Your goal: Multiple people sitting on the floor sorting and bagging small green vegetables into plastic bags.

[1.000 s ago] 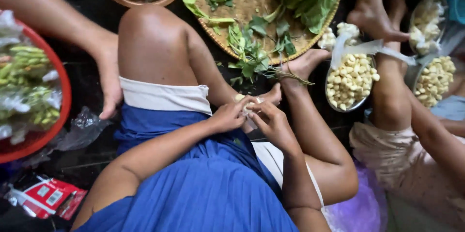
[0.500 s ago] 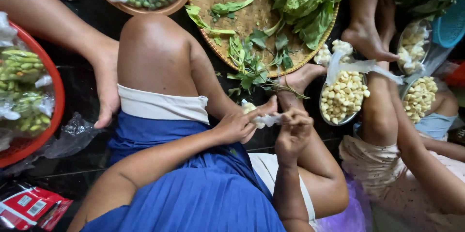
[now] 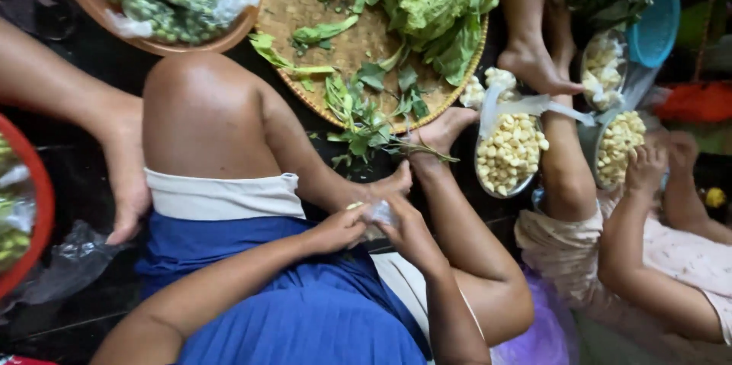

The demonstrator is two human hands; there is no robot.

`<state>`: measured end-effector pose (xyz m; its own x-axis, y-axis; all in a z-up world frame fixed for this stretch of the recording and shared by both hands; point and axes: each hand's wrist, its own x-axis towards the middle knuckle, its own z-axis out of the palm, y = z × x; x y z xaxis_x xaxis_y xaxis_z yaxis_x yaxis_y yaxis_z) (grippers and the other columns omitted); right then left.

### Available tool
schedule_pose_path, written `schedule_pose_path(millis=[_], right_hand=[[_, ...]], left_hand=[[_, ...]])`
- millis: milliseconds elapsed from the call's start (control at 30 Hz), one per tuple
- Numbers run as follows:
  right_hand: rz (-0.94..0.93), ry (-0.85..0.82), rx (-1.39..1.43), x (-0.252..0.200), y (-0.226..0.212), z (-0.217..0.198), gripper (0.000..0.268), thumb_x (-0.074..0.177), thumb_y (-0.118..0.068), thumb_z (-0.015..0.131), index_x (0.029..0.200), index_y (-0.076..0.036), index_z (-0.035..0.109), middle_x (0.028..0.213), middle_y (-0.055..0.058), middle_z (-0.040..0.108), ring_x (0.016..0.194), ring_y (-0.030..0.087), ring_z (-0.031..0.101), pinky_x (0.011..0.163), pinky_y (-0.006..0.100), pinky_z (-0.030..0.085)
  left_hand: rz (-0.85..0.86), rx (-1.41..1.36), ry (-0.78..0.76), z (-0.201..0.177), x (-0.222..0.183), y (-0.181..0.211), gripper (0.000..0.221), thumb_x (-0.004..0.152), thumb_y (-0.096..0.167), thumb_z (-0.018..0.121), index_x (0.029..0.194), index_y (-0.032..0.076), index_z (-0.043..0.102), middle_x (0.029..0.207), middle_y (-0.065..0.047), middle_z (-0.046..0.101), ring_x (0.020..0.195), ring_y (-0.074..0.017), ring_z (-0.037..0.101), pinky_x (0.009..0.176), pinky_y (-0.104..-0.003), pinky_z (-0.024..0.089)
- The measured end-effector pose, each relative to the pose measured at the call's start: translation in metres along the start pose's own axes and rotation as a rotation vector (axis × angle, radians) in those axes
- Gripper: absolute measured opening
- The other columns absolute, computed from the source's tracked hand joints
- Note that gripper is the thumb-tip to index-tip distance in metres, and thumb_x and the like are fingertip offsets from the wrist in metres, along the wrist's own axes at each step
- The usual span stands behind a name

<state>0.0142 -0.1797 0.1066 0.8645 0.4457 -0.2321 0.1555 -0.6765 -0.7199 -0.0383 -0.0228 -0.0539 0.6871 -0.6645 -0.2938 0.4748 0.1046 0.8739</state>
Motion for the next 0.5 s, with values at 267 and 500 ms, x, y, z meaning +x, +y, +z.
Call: schedule_pose_path(millis=[267, 500], right_hand=[[0.201, 0.082, -0.049, 0.009, 0.001, -0.102, 0.027, 0.093, -0.003, 0.059, 0.116, 0.001, 0.073, 0.113, 0.024, 0.074, 0.113, 0.04, 0.068, 0.104, 0.051, 0.049], [-0.034, 0.61, -0.394, 0.038, 0.237, -0.21, 0.056, 0.085, 0.005, 0.049, 0.136, -0.007, 0.072, 0.124, 0.012, 0.068, 0.12, 0.026, 0.062, 0.113, 0.033, 0.04]], left_hand=[[-0.114, 0.282, 0.088, -0.025, -0.023, 0.098, 0.082, 0.094, 0.016, 0.044, 0.164, 0.023, 0.0, 0.142, -0.026, 0.057, 0.116, -0.047, 0.064, 0.1, -0.056, 0.051], [-0.157, 0.371, 0.158, -0.026, 0.001, 0.039, 0.08, 0.098, 0.031, 0.049, 0.163, 0.03, 0.003, 0.118, -0.023, 0.07, 0.118, -0.0419, 0.065, 0.101, -0.052, 0.054]])
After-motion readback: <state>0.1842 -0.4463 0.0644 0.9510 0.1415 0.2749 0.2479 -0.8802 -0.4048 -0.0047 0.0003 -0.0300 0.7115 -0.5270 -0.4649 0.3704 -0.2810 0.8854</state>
